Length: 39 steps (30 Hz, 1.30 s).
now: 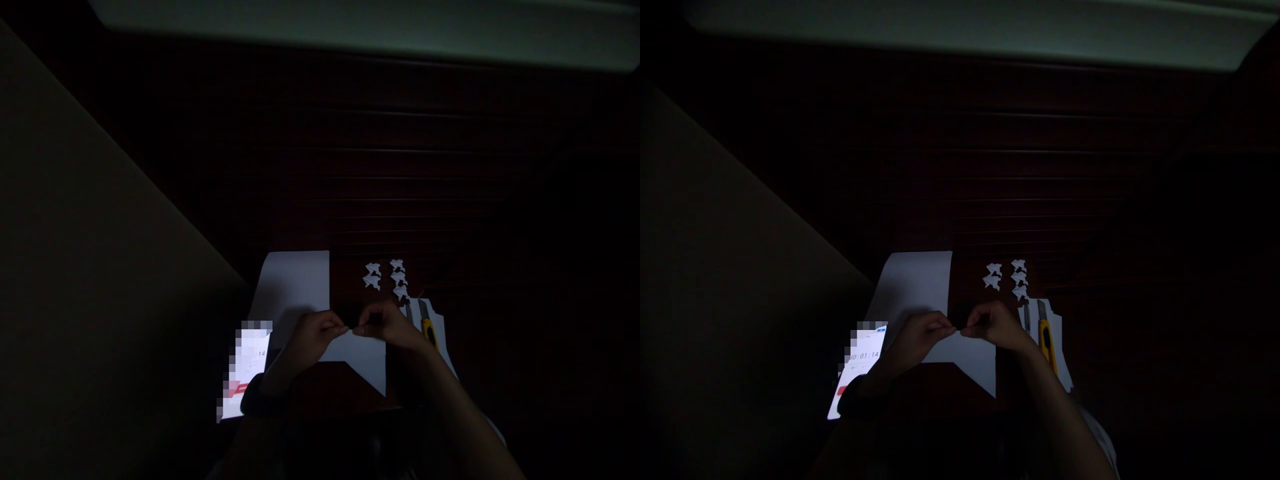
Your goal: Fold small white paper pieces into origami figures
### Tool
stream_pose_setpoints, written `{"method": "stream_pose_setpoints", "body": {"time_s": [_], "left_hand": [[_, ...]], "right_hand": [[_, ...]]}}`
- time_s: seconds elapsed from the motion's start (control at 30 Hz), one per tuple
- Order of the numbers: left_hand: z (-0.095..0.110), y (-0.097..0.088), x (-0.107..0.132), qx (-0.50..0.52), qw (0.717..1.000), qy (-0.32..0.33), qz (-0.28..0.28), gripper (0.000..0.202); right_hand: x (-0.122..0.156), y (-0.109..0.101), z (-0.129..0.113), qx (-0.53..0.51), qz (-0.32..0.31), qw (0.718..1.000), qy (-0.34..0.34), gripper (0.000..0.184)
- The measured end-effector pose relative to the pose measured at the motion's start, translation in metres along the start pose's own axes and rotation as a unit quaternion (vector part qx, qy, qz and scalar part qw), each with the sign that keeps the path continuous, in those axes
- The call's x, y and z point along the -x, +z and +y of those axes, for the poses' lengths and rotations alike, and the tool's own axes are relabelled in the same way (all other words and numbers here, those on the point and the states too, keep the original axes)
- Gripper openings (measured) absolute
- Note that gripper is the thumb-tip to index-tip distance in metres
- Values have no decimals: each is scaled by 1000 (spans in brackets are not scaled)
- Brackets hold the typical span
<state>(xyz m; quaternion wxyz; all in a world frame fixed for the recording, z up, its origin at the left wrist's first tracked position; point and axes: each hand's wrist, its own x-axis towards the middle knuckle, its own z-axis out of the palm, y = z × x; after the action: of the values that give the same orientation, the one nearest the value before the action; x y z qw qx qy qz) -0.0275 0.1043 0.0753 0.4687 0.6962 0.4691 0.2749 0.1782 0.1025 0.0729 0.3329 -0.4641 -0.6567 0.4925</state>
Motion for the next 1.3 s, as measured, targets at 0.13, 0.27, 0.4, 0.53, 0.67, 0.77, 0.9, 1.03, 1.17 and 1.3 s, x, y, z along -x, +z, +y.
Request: {"method": "stream_pose_setpoints", "body": {"time_s": [0.13,0.27,0.4,0.53,0.67,0.77,0.9,1.03,1.17,1.3], "left_hand": [[-1,-8,0,5,1000,-21,18,17],[3,-19,2,-13,999,-39,18,20],[4,-28,2,-46,997,-52,37,22],[-1,-32,1,-71,993,-56,77,22],[-2,-32,1,-75,992,-53,87,23],[1,-29,1,-47,995,-52,64,23],[2,-23,1,-20,998,-43,43,23],[2,-16,1,-3,999,-23,22,20],[4,-12,1,8,1000,-11,21,19],[5,-15,2,7,999,-8,40,19]], "right_hand": [[1,-7,-1,0,15,1000,6,17],[3,-15,-1,-17,36,999,23,17],[6,-26,1,-20,60,998,27,16],[6,-32,-1,-23,116,993,8,19],[2,-17,-6,-74,98,992,-28,31],[-3,-1,-3,-28,71,997,-12,23],[-5,7,5,18,61,998,14,24],[-5,5,5,7,58,998,0,22],[-5,4,2,2,71,997,7,23],[-4,1,2,-29,103,993,39,24]]}}
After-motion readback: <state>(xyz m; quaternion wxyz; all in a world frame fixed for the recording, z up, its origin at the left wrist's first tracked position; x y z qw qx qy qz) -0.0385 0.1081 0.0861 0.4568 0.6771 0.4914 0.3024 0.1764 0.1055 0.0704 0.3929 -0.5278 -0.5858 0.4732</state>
